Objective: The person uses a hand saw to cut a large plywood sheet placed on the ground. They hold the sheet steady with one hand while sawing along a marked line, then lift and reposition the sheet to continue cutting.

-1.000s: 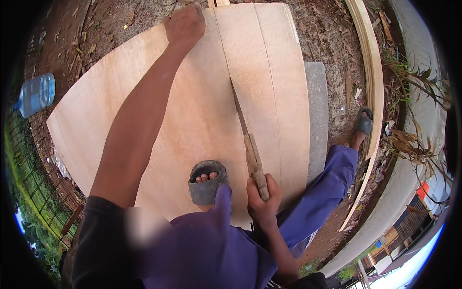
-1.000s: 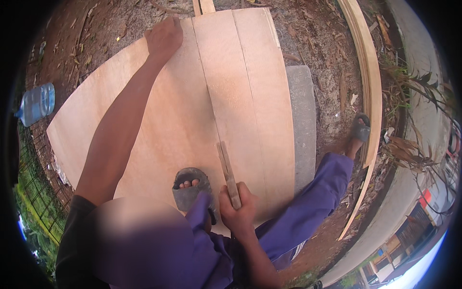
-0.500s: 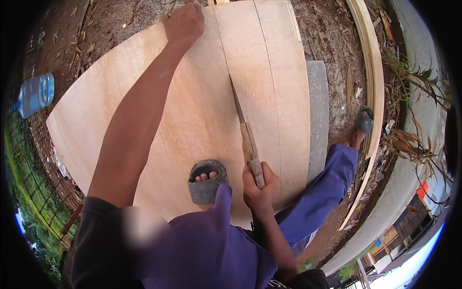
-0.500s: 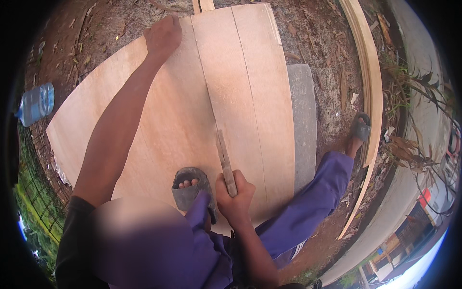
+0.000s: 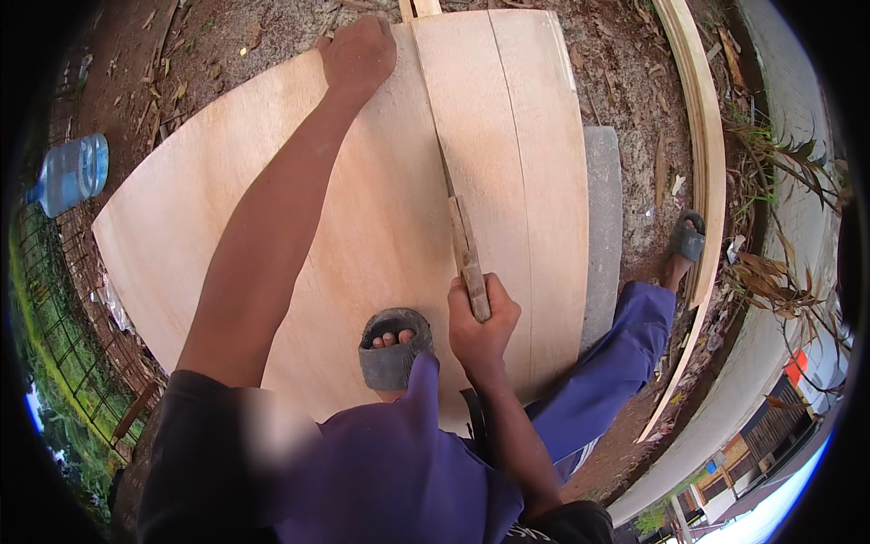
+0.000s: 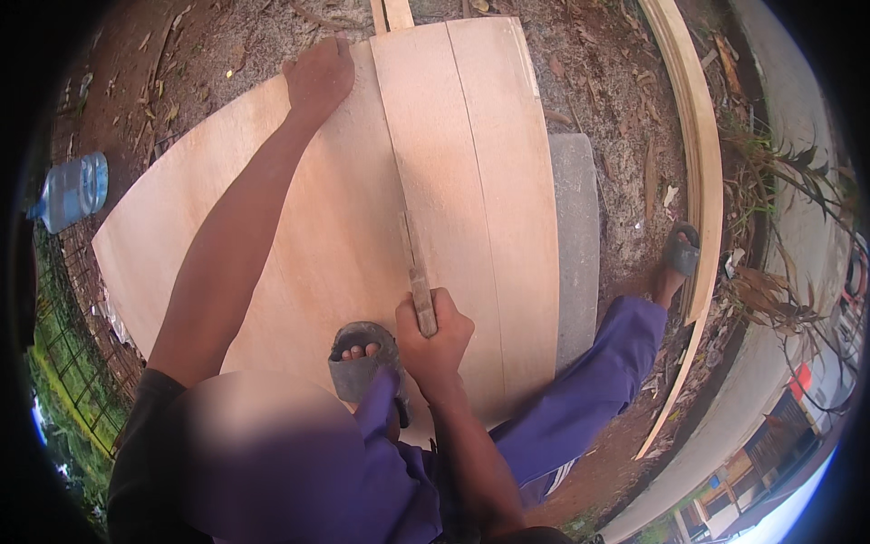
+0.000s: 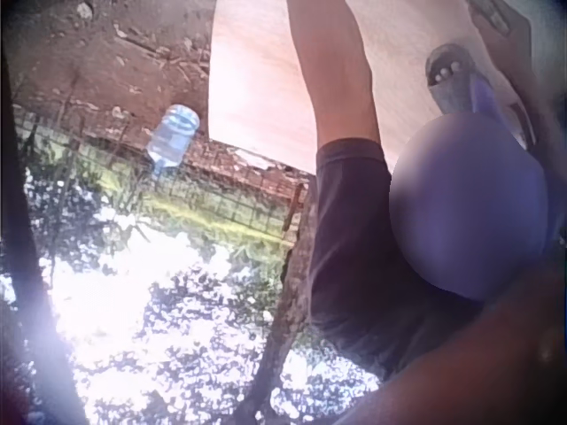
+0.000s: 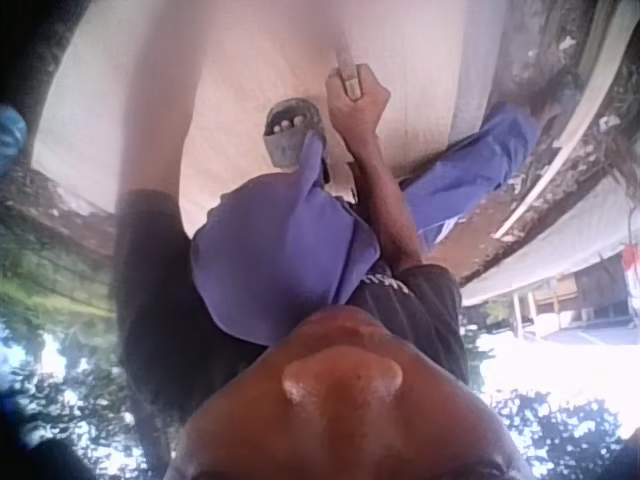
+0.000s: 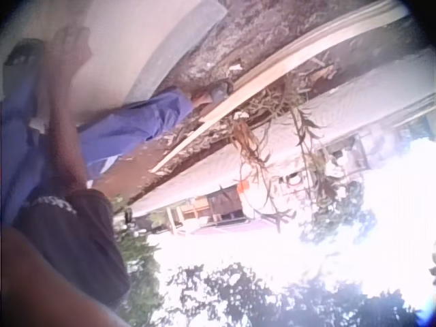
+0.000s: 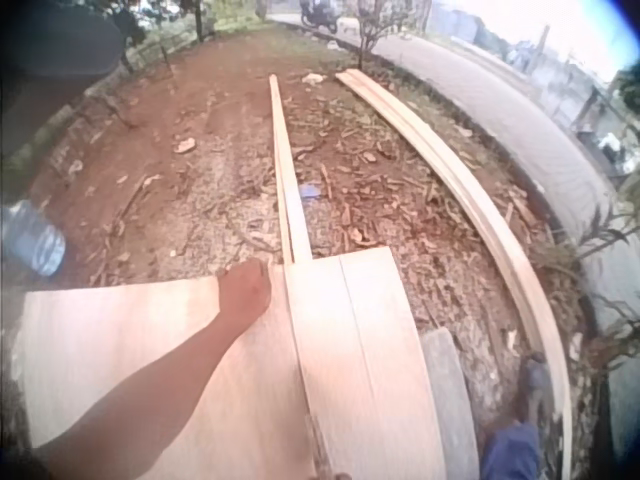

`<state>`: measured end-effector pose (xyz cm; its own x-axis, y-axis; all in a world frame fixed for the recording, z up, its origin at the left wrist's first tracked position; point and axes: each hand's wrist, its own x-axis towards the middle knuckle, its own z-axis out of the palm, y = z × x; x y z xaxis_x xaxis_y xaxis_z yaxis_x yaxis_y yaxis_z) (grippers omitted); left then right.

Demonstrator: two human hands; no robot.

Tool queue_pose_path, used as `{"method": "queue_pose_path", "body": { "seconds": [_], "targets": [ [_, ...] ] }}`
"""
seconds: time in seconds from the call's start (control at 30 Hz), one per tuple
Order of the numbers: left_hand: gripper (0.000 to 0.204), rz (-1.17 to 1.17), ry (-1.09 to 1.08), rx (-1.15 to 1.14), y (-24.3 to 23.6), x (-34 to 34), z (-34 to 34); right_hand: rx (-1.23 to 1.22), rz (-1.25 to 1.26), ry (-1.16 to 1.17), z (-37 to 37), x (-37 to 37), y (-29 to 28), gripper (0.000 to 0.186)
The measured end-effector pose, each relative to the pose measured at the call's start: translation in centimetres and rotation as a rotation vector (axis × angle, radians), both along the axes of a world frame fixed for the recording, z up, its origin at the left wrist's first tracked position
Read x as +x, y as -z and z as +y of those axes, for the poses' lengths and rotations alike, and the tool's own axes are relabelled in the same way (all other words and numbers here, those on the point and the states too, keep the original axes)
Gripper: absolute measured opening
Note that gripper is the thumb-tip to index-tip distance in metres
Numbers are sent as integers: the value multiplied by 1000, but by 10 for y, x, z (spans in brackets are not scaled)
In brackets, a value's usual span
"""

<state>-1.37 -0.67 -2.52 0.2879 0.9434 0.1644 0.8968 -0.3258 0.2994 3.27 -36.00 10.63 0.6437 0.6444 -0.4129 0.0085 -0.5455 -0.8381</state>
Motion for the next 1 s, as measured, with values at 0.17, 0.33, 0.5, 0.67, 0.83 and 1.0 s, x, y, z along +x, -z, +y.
{"method": "queue_pose_path", "body": {
  "seconds": [0.17, 0.33, 0.5, 0.67, 0.83, 1.0],
  "targets": [
    [44, -14, -21, -43, -4, 1, -3, 103, -51, 2, 74, 14, 27, 26],
    [43, -47, -31, 15, -6, 7, -1, 201, -178, 3, 155, 28, 29, 28],
    [41, -73, -54, -39, -11, 3, 2, 280, -187, -14, 194, 43, 30, 31],
    [42, -35, -39, -45, -11, -2, -3, 333, -179, 39, 241, 39, 27, 30],
    [42, -1, -61, -142, -14, 6, 4, 914, -327, 40, 308, 85, -42, 21],
    [52, -14, -94, -361, -19, 14, 5, 817, -217, 43, 241, 147, -84, 10]
  ]
}}
